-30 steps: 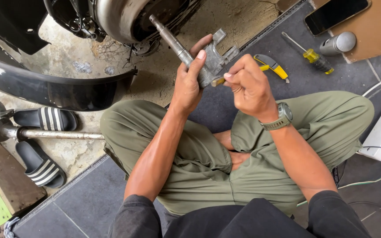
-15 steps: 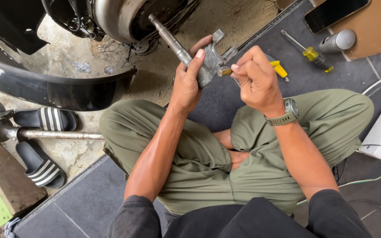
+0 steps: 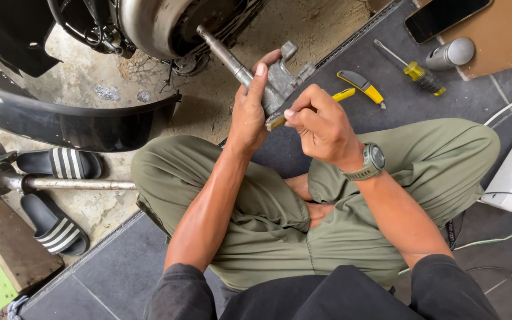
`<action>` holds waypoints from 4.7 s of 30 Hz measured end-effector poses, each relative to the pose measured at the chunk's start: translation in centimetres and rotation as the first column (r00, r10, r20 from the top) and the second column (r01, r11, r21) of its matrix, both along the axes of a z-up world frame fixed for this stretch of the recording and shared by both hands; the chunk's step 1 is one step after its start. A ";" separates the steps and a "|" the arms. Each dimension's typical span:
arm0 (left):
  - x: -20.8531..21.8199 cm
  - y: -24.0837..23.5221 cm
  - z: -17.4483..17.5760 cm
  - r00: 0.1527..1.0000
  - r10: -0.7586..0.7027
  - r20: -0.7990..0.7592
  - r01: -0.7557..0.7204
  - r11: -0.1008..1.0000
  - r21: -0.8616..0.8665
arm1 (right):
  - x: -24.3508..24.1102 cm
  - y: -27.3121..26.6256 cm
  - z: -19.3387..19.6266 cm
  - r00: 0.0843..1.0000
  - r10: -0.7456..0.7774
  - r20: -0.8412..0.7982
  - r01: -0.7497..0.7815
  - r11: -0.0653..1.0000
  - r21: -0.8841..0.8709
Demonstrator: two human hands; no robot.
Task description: The person sits on the floor and uses a yellow utility knife to scrape and clean a metal motorcycle part. They hold the part with one hand and scrape its surface with the other, rotating the object to access different areas.
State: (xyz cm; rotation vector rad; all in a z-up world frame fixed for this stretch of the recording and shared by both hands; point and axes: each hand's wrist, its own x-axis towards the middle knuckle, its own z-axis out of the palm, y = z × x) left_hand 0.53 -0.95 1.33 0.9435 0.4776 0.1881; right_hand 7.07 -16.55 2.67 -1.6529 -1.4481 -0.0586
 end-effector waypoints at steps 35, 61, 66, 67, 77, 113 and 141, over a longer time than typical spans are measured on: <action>0.6 -0.9 -0.9 0.997 0.077 0.003 -0.064 0.858 -0.510 | 0.2 -0.4 2.3 0.953 -0.268 0.140 0.268 0.963 0.024; 0.6 -3.8 -3.5 0.984 0.172 0.055 -0.076 0.674 -0.735 | -5.6 -1.5 2.6 0.922 -0.385 -0.052 0.385 0.923 0.006; 1.0 -4.0 -4.0 0.985 0.174 -0.012 -0.126 0.664 -0.737 | -6.6 -1.8 1.3 0.870 -0.465 -0.163 0.467 0.884 -0.031; 1.0 -4.0 -3.9 0.986 0.166 -0.018 -0.126 0.667 -0.734 | -6.7 -1.7 1.1 0.866 -0.471 -0.169 0.473 0.881 -0.032; 0.6 -4.4 -5.3 0.987 0.153 -0.045 -0.143 0.725 -0.673 | -6.5 -0.4 -0.4 0.866 -0.469 -0.172 0.469 0.882 -0.048; -0.1 -3.7 -10.5 0.976 0.171 -0.135 -0.218 0.787 -0.577 | -3.7 -0.4 -6.0 0.880 -0.447 -0.159 0.453 0.891 0.000; 0.1 -4.0 -8.5 0.982 0.163 -0.100 -0.190 0.793 -0.579 | -4.2 -0.2 -5.1 0.906 -0.401 -0.133 0.409 0.912 0.034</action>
